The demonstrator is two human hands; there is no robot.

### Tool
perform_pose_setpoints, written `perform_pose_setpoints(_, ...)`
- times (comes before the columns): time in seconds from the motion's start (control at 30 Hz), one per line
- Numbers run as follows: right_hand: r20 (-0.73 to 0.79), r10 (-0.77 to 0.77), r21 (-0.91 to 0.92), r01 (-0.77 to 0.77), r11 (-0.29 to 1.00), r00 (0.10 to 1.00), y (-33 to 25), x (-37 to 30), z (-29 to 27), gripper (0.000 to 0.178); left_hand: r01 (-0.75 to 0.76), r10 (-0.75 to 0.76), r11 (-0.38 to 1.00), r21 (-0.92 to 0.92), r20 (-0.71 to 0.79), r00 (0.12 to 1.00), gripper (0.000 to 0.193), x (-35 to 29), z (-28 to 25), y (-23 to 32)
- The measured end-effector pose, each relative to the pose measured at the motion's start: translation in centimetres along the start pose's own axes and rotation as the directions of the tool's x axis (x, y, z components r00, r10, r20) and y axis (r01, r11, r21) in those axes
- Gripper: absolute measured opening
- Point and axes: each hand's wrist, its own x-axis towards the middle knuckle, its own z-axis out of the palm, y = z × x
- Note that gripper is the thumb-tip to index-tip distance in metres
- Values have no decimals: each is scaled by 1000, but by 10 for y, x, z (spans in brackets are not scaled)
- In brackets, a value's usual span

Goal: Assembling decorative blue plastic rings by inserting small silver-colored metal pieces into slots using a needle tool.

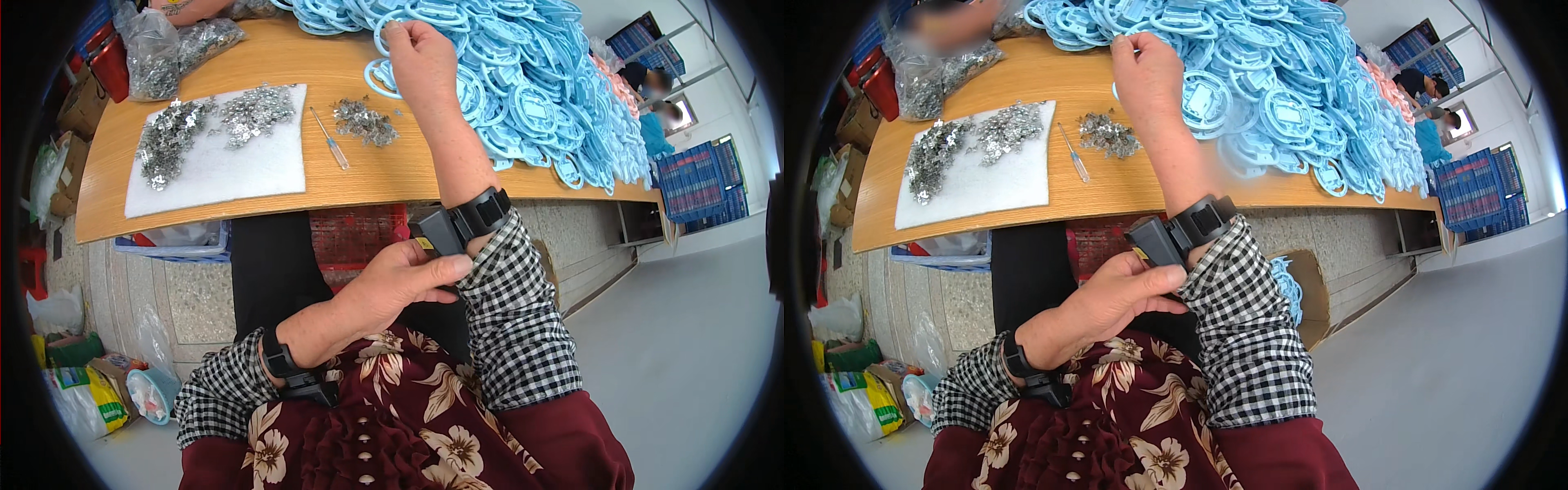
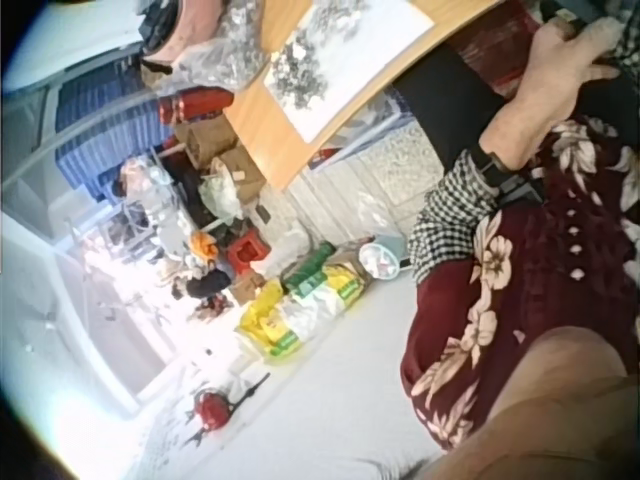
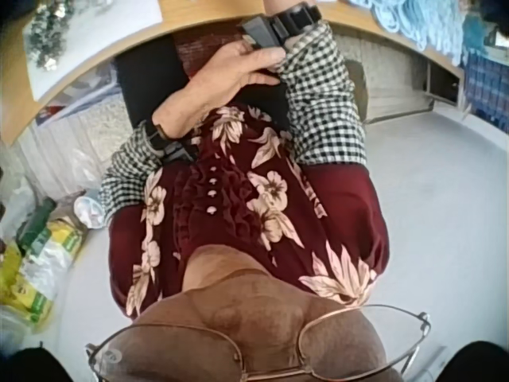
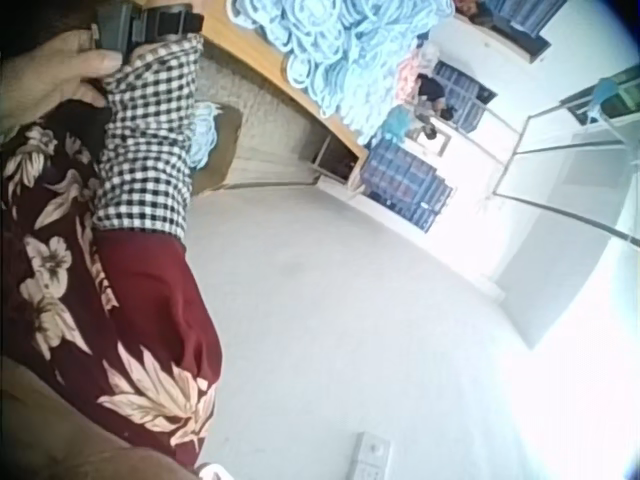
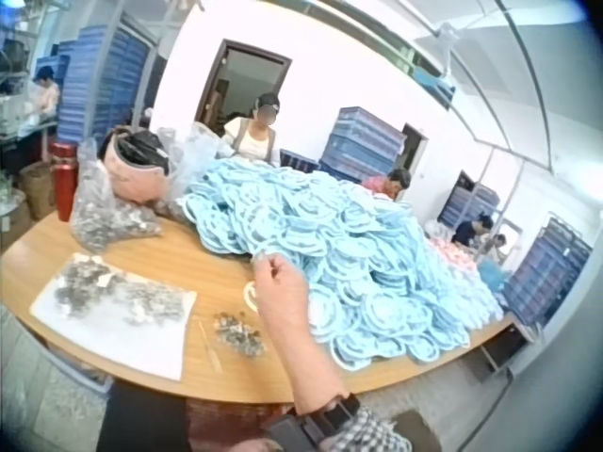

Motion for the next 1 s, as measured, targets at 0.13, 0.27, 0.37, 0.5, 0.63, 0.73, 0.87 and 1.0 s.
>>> perform_pose_setpoints(0.13, 29, -206, -448, 197, 872, 978, -2, -14, 3, 25, 59, -39, 969, -240, 85, 996, 42, 3, -11, 8)
perform_pose_setpoints(0.27, 65, -298, -501, 289, 815, 952, 7, -15, 4, 25, 77, -54, 952, -295, 85, 995, 39, 5, -16, 0)
perform_pose_setpoints(0.37, 9, -201, -359, 190, 914, 980, 4, -10, 2, 26, 39, -21, 975, -218, 85, 996, 37, 4, -24, -15)
perform_pose_setpoints(0.5, -27, -7, -137, 4, 991, 1000, -8, -5, -1, 30, -103, 93, 980, 172, 65, 994, 42, 10, -37, -30)
perform_pose_setpoints(0.63, -44, -10, -122, 5, 993, 999, -8, -3, -1, 31, -69, 66, 996, 49, 65, 996, 50, 7, -37, -27)
perform_pose_setpoints(0.73, -50, -6, -154, -2, 988, 999, -9, -4, -3, 31, -34, 36, 992, -119, 12, 999, 56, -3, -14, -12)
perform_pose_setpoints(0.87, -64, 11, -192, -23, 981, 998, -8, -4, -2, 31, -71, 45, 981, -183, -139, 989, 61, -5, -6, -3)
perform_pose_setpoints(1.0, -65, -39, -216, 24, 976, 997, -6, -6, -3, 30, 94, -95, 971, -222, 5, 995, 56, -3, -15, -1)
